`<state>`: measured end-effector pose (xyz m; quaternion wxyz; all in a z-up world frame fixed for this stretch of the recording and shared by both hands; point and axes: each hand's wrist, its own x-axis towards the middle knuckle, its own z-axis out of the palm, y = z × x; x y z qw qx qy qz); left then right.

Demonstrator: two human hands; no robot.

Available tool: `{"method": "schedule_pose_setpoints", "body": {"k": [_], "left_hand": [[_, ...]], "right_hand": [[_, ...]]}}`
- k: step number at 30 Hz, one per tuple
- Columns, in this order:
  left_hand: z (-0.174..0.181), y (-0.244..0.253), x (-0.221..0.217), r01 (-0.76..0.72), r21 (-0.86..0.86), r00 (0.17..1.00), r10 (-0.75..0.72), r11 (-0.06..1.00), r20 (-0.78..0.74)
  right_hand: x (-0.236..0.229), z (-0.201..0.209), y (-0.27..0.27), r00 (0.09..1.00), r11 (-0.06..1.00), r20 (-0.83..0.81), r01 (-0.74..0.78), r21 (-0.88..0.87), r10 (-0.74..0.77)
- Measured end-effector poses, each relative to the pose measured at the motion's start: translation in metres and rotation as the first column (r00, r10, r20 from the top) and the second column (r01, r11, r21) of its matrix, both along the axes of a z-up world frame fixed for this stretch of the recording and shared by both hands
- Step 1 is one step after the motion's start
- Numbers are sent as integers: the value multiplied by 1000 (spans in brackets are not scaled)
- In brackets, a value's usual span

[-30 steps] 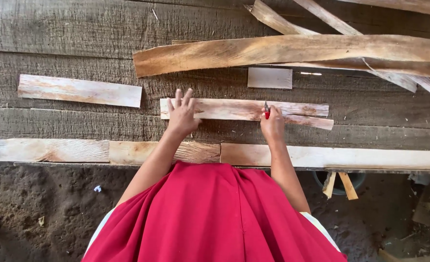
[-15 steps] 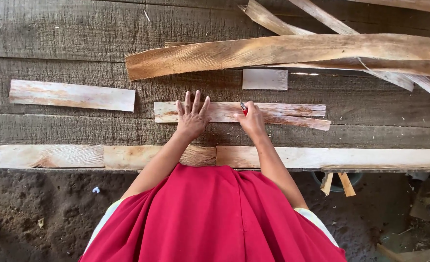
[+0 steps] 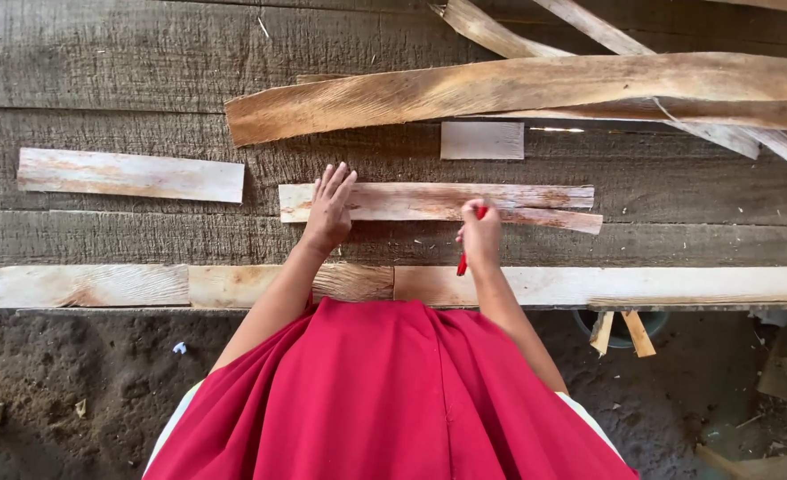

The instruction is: The person uses a red utility knife to cut thin wooden strips into smaller rectangular pieces on a wooden workbench. They repeatedly position the knife, score the wood, and snap off the cut sections, accumulating a pile of cut pieces.

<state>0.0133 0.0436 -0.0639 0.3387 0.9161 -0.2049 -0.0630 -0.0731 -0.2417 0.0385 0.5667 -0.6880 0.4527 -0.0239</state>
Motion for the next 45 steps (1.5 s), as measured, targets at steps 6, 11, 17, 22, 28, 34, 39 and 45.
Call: {"method": "schedule_pose_setpoints", "body": {"k": [6,11,17,22,28,34,39,45], "left_hand": [[17,25,-11,-488,97,855,452,868,253],[42,40,-19,-699,157,702,711,698,-36],[-16,66,-1,-806,98,553,801,584,-227],[-13,71,8,-897,-103,419,753,429,-507],[35,59,0,-927,-309,373,429,213,-822],[68,45,-6,-815,-284,551,524,505,-649],[135,23,-23,-755,-147,615,613,639,-497],[139,12,-31,-686,-116,707,621,718,-337]], "right_hand": [[15,-13,55,743,689,51,-589,-424,667],[52,-4,87,610,550,-242,-789,-275,755],[63,15,103,561,508,-386,-828,-239,732],[70,52,111,544,524,-410,-834,-173,732],[74,66,120,546,534,-416,-831,-156,727],[77,58,128,529,503,-473,-843,-192,705],[77,40,128,542,498,-476,-836,-229,692],[80,72,135,588,568,-395,-803,-182,706]]}}
